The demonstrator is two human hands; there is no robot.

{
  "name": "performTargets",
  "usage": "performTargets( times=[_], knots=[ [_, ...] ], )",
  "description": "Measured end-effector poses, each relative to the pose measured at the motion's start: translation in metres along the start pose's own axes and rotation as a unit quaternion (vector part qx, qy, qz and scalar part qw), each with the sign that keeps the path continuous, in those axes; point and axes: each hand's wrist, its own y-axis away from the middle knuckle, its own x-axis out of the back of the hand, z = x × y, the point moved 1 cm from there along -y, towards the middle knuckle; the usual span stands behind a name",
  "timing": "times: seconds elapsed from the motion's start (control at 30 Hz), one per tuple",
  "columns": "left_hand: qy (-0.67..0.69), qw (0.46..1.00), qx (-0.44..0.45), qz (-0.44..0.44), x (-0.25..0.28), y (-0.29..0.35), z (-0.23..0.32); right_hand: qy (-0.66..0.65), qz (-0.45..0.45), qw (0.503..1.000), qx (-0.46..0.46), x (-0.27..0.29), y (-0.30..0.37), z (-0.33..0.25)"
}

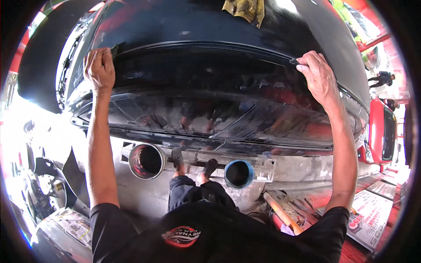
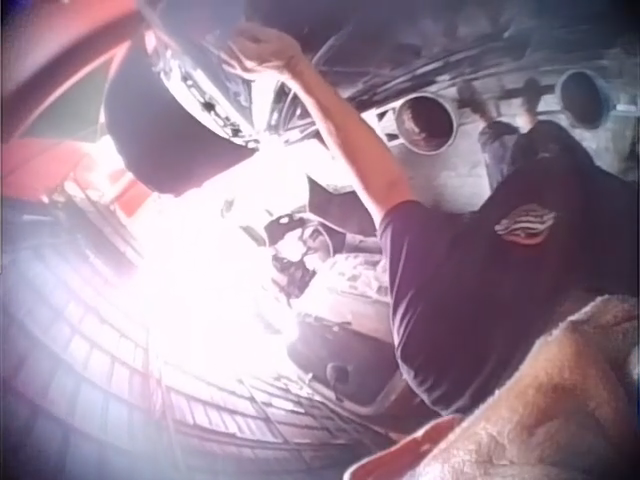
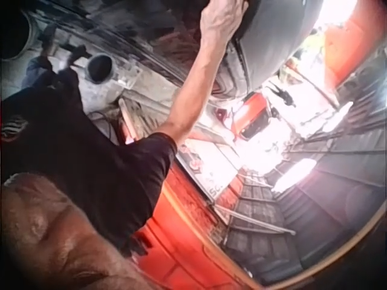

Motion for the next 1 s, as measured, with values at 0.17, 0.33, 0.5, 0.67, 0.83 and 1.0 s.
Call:
performTargets(
  times=[0.17, 0.33, 0.5, 0.67, 0.83, 1.0],
  knots=[
    [-0.002, 1.0, 0.003, 0.0, 0.001, 0.002, -0.001, -0.024, -0.015, 1.0, -0.005, -0.006, -0.005, 0.006],
    [-0.012, 1.0, 0.007, -0.025, 0.005, -0.002, 0.005, -0.045, -0.016, 0.999, 0.014, -0.006, -0.015, 0.001],
    [-0.029, 0.999, 0.004, -0.027, 0.006, 0.001, 0.0, -0.063, 0.008, 0.995, 0.072, -0.031, -0.053, -0.043],
    [-0.009, 1.0, -0.021, -0.012, 0.001, -0.001, -0.001, -0.052, 0.079, 0.98, 0.172, -0.063, -0.1, -0.097],
    [-0.034, 0.999, -0.024, -0.02, -0.003, 0.009, -0.014, -0.064, -0.001, 0.997, 0.052, -0.032, -0.059, -0.05],
    [-0.033, 0.999, -0.015, -0.022, -0.004, 0.006, -0.017, -0.092, 0.03, 0.991, 0.087, -0.047, -0.087, -0.083]
  ],
)
